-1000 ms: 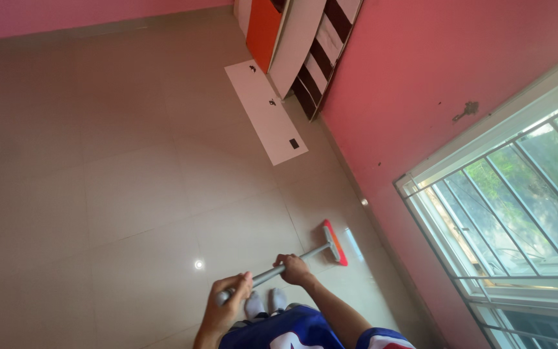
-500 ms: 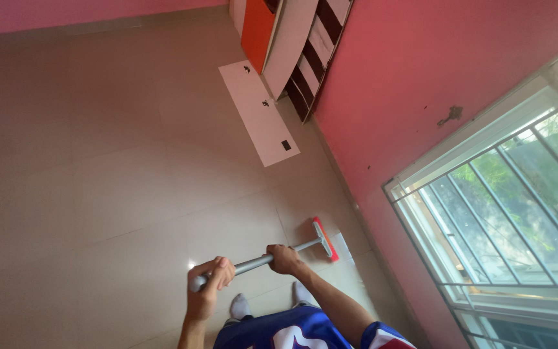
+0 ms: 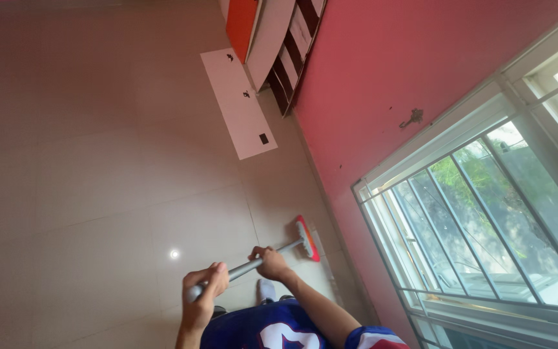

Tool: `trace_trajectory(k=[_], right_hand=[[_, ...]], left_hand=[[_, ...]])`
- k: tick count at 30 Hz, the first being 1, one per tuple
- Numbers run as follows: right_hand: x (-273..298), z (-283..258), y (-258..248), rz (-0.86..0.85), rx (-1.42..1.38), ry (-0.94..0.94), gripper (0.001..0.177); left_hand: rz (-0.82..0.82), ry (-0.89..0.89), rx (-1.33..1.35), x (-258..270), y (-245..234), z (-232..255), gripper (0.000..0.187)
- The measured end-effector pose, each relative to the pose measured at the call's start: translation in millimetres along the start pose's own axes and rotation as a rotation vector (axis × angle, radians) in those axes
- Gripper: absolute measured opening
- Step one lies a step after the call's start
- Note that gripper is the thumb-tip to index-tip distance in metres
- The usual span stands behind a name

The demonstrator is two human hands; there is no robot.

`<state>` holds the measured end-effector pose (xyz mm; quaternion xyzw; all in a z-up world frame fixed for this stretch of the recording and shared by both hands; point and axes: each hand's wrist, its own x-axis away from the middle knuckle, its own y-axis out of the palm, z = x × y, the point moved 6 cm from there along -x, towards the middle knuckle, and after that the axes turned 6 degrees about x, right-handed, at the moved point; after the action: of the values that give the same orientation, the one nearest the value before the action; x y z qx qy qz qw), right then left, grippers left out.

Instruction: The person sweeps the floor by using a squeegee to push debris into a red dustpan.

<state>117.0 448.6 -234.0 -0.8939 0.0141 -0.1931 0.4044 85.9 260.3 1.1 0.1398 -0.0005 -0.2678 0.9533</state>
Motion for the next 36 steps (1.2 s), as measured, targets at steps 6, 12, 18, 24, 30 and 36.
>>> trace_trajectory(k=[6, 12, 18, 24, 30, 36], right_hand=[[13, -37, -17, -0.117, -0.011, -0.112, 0.038], [3, 35, -29, -0.092, 0.124, -0.023, 0.038], [12, 96, -30, -0.001, 0.073, 0.027, 0.022], [1, 11, 9, -0.083, 0.065, -0.156, 0.02], [7, -76, 20, -0.265, 0.004, -0.202, 0.031], [-15, -38, 20, -0.117, 0.015, -0.192, 0.019]], left_hand=[[-0.022, 0.131, 0.127, 9, 1, 37, 0.048], [-0.032, 0.042, 0.109, -4, 34, 14, 0.047], [-0.049, -0.319, -0.139, 7, 65, -36, 0.041], [0.148, -0.045, -0.014, 22, 14, 3, 0.05], [0.181, 0.154, 0.129, 38, -51, 36, 0.053], [0.098, 0.12, 0.047, 18, -80, 17, 0.053]])
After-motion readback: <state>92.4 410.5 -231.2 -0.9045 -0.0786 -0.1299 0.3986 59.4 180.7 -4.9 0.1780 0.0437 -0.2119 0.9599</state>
